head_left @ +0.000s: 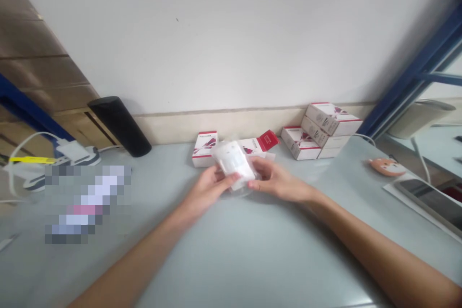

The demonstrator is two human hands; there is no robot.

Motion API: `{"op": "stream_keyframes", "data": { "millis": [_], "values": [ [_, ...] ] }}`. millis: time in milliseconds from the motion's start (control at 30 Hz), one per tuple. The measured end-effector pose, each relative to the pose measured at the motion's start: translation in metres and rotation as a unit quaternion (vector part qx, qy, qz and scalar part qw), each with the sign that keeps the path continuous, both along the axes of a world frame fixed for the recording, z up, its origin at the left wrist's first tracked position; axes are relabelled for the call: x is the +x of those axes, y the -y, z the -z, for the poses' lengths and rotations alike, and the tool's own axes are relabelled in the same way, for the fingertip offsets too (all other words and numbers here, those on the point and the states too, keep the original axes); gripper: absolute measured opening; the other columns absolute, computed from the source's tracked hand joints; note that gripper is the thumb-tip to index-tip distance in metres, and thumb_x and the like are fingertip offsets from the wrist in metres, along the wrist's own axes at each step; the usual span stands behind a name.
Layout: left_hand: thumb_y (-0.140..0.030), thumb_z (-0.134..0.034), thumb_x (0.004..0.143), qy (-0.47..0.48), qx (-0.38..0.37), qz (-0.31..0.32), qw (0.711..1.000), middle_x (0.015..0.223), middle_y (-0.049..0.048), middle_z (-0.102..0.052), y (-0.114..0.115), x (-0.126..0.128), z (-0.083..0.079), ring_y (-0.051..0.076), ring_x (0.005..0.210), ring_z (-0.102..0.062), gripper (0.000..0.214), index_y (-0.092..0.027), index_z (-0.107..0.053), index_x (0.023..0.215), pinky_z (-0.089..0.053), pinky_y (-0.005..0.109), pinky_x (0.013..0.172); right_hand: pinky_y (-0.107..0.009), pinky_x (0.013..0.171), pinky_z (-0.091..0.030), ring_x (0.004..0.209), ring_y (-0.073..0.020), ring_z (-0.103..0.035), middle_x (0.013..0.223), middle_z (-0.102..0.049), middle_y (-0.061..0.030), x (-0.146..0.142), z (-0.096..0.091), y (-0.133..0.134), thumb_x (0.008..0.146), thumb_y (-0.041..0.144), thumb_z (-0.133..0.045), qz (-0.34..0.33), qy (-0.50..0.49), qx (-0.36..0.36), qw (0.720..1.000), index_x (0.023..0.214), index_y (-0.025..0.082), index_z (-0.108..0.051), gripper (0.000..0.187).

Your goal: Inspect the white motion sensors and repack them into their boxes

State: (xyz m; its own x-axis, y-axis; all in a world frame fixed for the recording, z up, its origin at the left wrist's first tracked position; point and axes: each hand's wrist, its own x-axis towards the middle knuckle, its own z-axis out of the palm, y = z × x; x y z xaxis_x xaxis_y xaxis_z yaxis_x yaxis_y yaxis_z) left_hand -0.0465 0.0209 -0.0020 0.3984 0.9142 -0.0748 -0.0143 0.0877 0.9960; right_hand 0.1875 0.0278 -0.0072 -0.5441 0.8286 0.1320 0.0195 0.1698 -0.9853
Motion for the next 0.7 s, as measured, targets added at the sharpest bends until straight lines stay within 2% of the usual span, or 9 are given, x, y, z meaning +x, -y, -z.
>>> {"op": "stream_keyframes", "data": {
  "millis": [133,233,367,567,633,700],
  "values": [
    [-0.04,-0.069,0.099,0.16,-0.085,0.007,0.983,0.147,0.0142,-0.064,0.001,0.002,-0.006,0.032,0.134,-0.062,0.048,-0.019,-0.062,0.141,-0.049,0.044,0.112,-0.04,0.085,-0.056,0.09,-0.0219,-0.069,0.105,-0.072,-0.0059,-0.009,-0.005,0.005,0.087,0.049,-0.08,0.091,-0.037,-0.035,0.995,0.131,0.024,-0.065,0.053],
    [-0.039,-0.063,0.102,0.223,-0.111,0.011,0.968,0.148,0.0138,-0.063,0.003,0.005,-0.006,0.03,0.134,-0.062,0.047,-0.019,-0.059,0.145,-0.049,0.043,0.114,-0.038,0.078,-0.055,0.074,-0.0178,-0.067,0.098,-0.071,-0.0048,-0.013,-0.014,0.012,0.088,0.05,-0.077,0.134,-0.035,-0.032,0.99,0.123,0.022,-0.068,0.045],
    [-0.033,-0.066,0.101,0.247,-0.15,-0.011,0.957,0.149,0.0125,-0.063,0.004,0.007,-0.005,0.029,0.134,-0.062,0.052,-0.022,-0.054,0.15,-0.052,0.042,0.111,-0.039,0.078,-0.057,0.076,-0.0187,-0.069,0.095,-0.069,-0.0038,-0.016,-0.021,0.019,0.089,0.05,-0.075,0.174,-0.042,-0.057,0.982,0.12,0.022,-0.069,0.043],
    [-0.029,-0.069,0.099,0.267,-0.185,-0.041,0.945,0.152,0.0118,-0.06,0.007,0.008,-0.014,0.028,0.131,-0.063,0.055,-0.024,-0.053,0.151,-0.057,0.039,0.104,-0.034,0.071,-0.054,0.069,-0.0154,-0.062,0.08,-0.063,0.0006,-0.019,-0.022,0.021,0.087,0.052,-0.076,0.279,-0.081,-0.069,0.954,0.109,0.022,-0.068,0.037],
    [-0.029,-0.069,0.098,0.266,-0.175,-0.053,0.947,0.152,0.011,-0.061,0.008,0.008,-0.017,0.028,0.132,-0.063,0.053,-0.024,-0.055,0.149,-0.058,0.04,0.104,-0.034,0.072,-0.056,0.079,-0.0178,-0.065,0.088,-0.065,-0.0017,-0.02,-0.021,0.023,0.089,0.058,-0.073,0.284,-0.093,-0.073,0.951,0.113,0.024,-0.066,0.042],
    [-0.031,-0.068,0.099,0.26,-0.154,-0.055,0.952,0.152,0.0091,-0.061,0.01,0.008,-0.018,0.028,0.135,-0.062,0.051,-0.025,-0.056,0.148,-0.057,0.041,0.106,-0.036,0.076,-0.059,0.087,-0.02,-0.068,0.099,-0.067,-0.0041,-0.022,-0.019,0.025,0.091,0.064,-0.069,0.244,-0.086,-0.085,0.962,0.127,0.027,-0.06,0.052]
  ]
}}
